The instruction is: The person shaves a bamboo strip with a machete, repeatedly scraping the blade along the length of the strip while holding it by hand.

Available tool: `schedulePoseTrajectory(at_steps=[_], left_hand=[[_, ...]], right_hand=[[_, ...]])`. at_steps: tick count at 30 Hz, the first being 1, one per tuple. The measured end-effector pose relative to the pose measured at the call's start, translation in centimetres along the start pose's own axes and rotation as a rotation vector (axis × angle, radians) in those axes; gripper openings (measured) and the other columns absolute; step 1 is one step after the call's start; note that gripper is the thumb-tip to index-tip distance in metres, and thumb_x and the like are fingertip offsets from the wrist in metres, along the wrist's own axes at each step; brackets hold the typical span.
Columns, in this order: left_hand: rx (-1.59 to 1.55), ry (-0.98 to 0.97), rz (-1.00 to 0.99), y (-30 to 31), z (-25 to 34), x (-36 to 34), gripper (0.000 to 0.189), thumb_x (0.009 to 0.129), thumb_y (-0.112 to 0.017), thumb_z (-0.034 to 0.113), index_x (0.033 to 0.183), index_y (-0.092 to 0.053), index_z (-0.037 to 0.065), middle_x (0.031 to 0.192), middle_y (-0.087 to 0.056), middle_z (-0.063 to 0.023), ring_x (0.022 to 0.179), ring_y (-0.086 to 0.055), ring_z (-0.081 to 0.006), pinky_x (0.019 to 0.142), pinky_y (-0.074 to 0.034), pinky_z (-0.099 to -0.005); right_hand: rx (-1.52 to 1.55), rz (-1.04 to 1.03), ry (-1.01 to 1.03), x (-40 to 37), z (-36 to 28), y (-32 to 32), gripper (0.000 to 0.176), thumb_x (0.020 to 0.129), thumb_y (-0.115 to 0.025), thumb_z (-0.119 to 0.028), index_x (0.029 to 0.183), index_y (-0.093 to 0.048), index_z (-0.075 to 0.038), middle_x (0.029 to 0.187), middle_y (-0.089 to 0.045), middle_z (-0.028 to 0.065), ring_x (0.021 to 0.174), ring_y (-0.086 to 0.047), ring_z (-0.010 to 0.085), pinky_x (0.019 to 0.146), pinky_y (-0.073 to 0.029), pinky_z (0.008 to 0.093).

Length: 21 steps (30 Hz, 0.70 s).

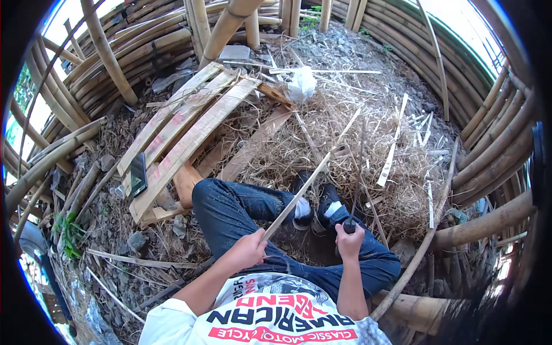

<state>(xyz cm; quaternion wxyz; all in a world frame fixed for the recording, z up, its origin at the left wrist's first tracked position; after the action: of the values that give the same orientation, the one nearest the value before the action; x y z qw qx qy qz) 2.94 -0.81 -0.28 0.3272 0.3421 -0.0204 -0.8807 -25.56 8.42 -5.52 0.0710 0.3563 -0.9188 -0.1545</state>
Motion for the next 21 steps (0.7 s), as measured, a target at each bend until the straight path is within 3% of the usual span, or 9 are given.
schedulePoseTrajectory(at_steps=[4,6,8,9,10,13,17,20,21], left_hand=[[0.24,-0.166,0.152,1.4,-2.5,0.8,0.013,0.095,-0.046,0.015,0.096,-0.046,0.002,0.074,-0.063,-0.0127,0.066,-0.065,-0.0243,0.061,-0.052,-0.0359],[0.258,-0.188,0.186,1.9,-2.3,-0.2,0.014,0.094,-0.047,0.015,0.095,-0.047,0.001,0.075,-0.062,-0.0166,0.067,-0.065,-0.0294,0.061,-0.051,-0.0396],[0.376,-0.274,0.195,2.1,-1.3,-1.6,0.016,0.094,-0.045,0.017,0.097,-0.047,0.001,0.076,-0.061,-0.019,0.067,-0.064,-0.0337,0.054,-0.05,-0.0431],[0.355,-0.229,0.134,2.3,-0.5,-2.5,0.018,0.095,-0.043,0.018,0.1,-0.044,0.001,0.076,-0.059,-0.0216,0.066,-0.063,-0.0366,0.047,-0.049,-0.0457],[0.353,-0.222,0.133,2.7,-0.7,-2.8,0.018,0.095,-0.043,0.018,0.1,-0.044,0.001,0.076,-0.059,-0.0216,0.066,-0.063,-0.0366,0.047,-0.049,-0.0457],[0.367,-0.225,0.091,3.5,-1.5,-3.4,0.019,0.095,-0.041,0.019,0.103,-0.042,0.002,0.077,-0.057,-0.0225,0.062,-0.061,-0.0366,0.042,-0.048,-0.0456],[0.316,-0.259,0.067,5.4,-1.0,-4.4,0.013,0.095,-0.043,0.013,0.096,-0.043,0.0,0.077,-0.056,-0.0163,0.073,-0.057,-0.0272,0.066,-0.044,-0.0384],[0.226,-0.299,0.013,5.7,-1.2,-5.1,0.013,0.095,-0.044,0.013,0.095,-0.043,0.0,0.076,-0.055,-0.0135,0.071,-0.055,-0.0249,0.064,-0.044,-0.0376],[0.264,-0.209,-0.008,5.8,-0.8,-5.6,0.013,0.095,-0.045,0.013,0.095,-0.043,0.0,0.075,-0.054,-0.0114,0.069,-0.054,-0.0241,0.063,-0.044,-0.0374]], right_hand=[[-0.165,-0.072,0.198,-3.0,-2.2,1.0,0.022,0.077,-0.069,-0.008,0.063,-0.053,-0.006,0.05,-0.051,-0.0015,0.038,-0.048,0.0082,0.038,-0.035,0.0251],[-0.185,-0.113,0.183,-4.0,-4.2,1.2,0.023,0.076,-0.071,-0.011,0.063,-0.054,-0.003,0.05,-0.051,0.0018,0.041,-0.048,0.0102,0.042,-0.037,0.0287],[-0.33,-0.139,0.401,-4.6,-7.8,1.0,0.028,0.076,-0.073,-0.015,0.063,-0.054,0.001,0.05,-0.051,0.0079,0.045,-0.047,0.0151,0.047,-0.039,0.0331],[-0.334,-0.18,0.335,-5.0,-9.2,0.7,0.033,0.075,-0.075,-0.02,0.063,-0.054,0.002,0.053,-0.05,0.0122,0.048,-0.045,0.0196,0.051,-0.04,0.036],[-0.37,-0.212,0.333,-5.1,-10.6,0.3,0.035,0.074,-0.077,-0.025,0.065,-0.057,0.003,0.055,-0.054,0.0156,0.05,-0.051,0.0313,0.052,-0.043,0.0369],[-0.44,-0.282,0.291,-5.4,-11.7,-1.1,0.04,0.074,-0.076,-0.033,0.067,-0.06,0.003,0.056,-0.056,0.0162,0.052,-0.056,0.0309,0.053,-0.044,0.0367],[-0.442,-0.364,0.205,-6.0,-11.9,-2.7,0.047,0.072,-0.075,-0.043,0.072,-0.065,0.003,0.058,-0.059,0.017,0.054,-0.06,0.0289,0.056,-0.046,0.0361],[-0.397,-0.427,0.186,-6.1,-12.0,-3.3,0.05,0.073,-0.074,-0.045,0.074,-0.066,0.004,0.059,-0.06,0.0181,0.055,-0.062,0.0295,0.057,-0.047,0.0371],[-0.421,-0.42,0.192,-6.0,-12.2,-3.4,0.051,0.074,-0.074,-0.047,0.073,-0.066,0.004,0.059,-0.06,0.0181,0.055,-0.062,0.0302,0.057,-0.047,0.0373]])
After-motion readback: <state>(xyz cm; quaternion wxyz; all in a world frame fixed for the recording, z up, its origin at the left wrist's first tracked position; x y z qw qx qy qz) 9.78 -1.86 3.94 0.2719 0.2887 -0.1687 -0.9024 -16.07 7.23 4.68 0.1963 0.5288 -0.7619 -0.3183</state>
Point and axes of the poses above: each hand's wrist, its own x-axis towards the middle knuckle, its own y-axis out of the back of the hand, z = x × y, the point moved 3 cm from there along x, towards the middle knuckle
